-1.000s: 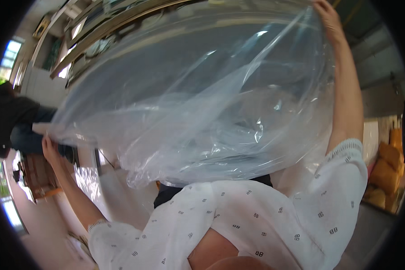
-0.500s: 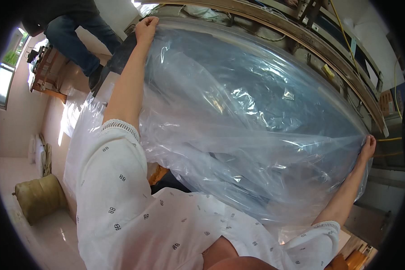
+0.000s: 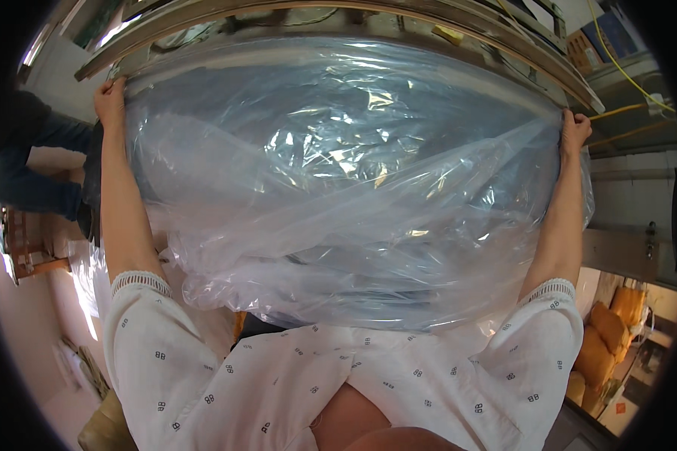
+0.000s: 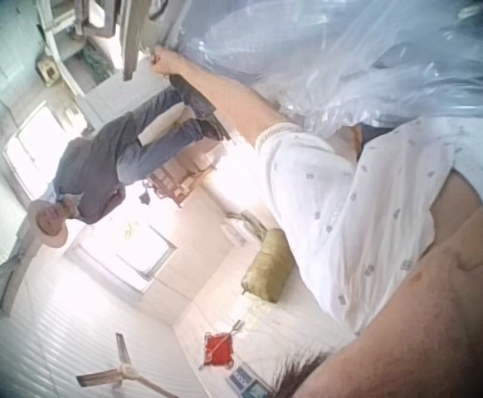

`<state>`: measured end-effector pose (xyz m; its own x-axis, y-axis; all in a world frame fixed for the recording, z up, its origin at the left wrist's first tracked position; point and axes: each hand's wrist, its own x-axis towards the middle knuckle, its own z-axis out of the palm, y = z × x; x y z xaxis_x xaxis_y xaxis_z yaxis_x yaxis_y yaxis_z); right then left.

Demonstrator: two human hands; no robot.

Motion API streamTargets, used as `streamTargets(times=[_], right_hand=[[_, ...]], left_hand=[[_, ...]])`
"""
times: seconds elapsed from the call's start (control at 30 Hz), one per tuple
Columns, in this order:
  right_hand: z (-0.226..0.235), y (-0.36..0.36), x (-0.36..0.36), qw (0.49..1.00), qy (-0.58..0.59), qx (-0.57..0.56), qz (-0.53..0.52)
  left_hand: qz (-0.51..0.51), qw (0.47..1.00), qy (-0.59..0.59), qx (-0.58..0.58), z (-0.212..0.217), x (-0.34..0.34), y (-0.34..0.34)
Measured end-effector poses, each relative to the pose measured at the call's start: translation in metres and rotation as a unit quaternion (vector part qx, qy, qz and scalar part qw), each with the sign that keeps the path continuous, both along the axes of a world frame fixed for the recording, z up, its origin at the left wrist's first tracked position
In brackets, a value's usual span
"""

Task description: The recorder is wrapping a large, curved industrial component with a large plastic sheet.

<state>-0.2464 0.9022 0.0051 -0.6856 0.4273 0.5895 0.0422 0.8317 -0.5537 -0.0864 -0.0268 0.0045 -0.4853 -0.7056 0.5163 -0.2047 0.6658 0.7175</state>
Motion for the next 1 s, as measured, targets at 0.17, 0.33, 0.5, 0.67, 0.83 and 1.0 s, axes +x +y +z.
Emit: streamTargets(times=[0.17, 0.33, 0.5, 0.67, 0.83, 1.0], right_hand=[[-0.005, 0.001, -0.015, 0.998, -0.035, -0.058, 0.0], [-0.003, 0.005, -0.009, 0.995, -0.022, -0.096, 0.024], [0.009, -0.019, -0.005, 0.982, 0.094, -0.118, 0.117], [0.006, -0.002, -0.001, 0.997, 0.022, -0.054, 0.047], [0.051, -0.02, 0.054, 0.97, -0.244, 0.005, 0.018], [0.085, -0.055, 0.131, 0.909, -0.29, -0.036, 0.296]], left_hand=[[-0.003, 1.0, -0.018, 0.016, -0.02, 0.015, -0.07], [-0.051, 0.955, 0.162, 0.244, -0.025, 0.013, -0.08], [-0.082, 0.957, 0.161, 0.225, -0.02, 0.034, -0.115], [-0.007, 0.989, 0.053, 0.14, -0.02, 0.017, -0.069], [-0.178, 0.952, -0.101, 0.228, 0.018, 0.041, -0.049], [-0.144, 0.957, -0.045, 0.246, 0.088, 0.127, -0.093]])
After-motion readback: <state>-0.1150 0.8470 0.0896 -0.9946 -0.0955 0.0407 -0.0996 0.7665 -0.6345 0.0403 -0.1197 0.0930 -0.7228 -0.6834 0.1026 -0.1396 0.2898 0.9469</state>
